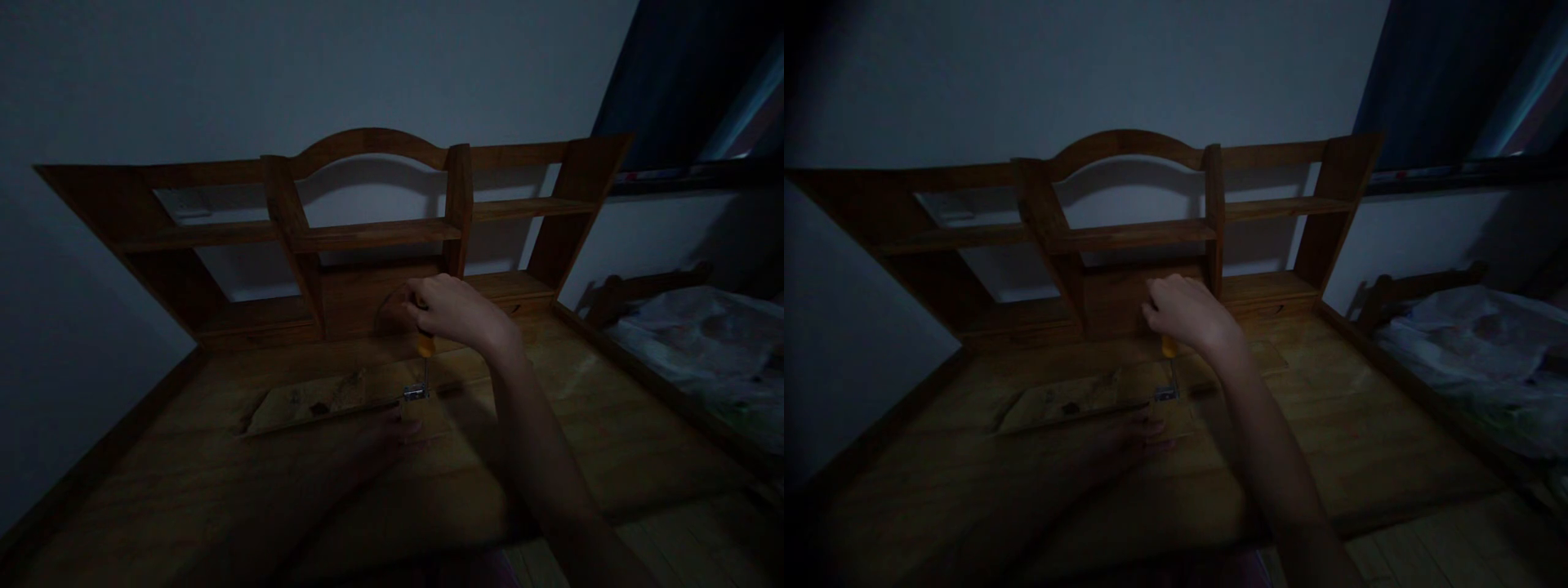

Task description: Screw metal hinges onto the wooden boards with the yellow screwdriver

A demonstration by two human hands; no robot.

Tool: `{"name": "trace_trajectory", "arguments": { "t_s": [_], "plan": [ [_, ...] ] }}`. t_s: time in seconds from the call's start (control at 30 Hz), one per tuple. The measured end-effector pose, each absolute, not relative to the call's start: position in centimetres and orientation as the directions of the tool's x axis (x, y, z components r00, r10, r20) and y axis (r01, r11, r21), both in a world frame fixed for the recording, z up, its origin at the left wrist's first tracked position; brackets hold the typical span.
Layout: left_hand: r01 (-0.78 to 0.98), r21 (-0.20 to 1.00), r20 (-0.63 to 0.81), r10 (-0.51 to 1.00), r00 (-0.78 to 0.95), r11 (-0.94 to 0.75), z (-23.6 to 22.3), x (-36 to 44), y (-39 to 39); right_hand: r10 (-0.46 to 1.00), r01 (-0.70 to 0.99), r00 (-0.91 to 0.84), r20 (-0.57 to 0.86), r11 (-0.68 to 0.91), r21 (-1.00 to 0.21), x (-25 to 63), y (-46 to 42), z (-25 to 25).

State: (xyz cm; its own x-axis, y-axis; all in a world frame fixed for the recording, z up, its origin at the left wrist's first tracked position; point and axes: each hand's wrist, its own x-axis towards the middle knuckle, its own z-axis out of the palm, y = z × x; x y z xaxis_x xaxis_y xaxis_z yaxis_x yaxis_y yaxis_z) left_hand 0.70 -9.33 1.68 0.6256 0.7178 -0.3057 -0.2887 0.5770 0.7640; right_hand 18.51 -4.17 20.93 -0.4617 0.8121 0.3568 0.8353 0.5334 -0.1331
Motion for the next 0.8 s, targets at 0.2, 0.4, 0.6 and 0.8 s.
{"name": "trace_trajectory", "arguments": {
  "t_s": [0.2, 0.4, 0.6, 0.8],
  "plan": [
    [-0.34, 0.736, -0.316, 0.741, 0.593, 0.585, 1.8, 0.8, -9.5, 0.825, 0.848, -0.445, 0.347, 0.513, -0.131, 18.4, -4.5, 21.0],
    [-0.384, 0.712, -0.315, 0.756, 0.573, 0.588, 1.1, 0.7, -9.4, 0.844, 0.878, -0.413, 0.341, 0.469, -0.097, 18.3, -4.5, 20.9],
    [-0.371, 0.712, -0.297, 0.734, 0.61, 0.596, 1.3, 0.7, -9.4, 0.825, 0.852, -0.436, 0.359, 0.507, -0.13, 18.7, -4.0, 21.0],
    [-0.35, 0.737, -0.302, 0.746, 0.594, 0.578, 0.9, 0.7, -9.2, 0.818, 0.86, -0.428, 0.384, 0.499, -0.106, 18.5, -4.0, 20.8]
  ]
}}
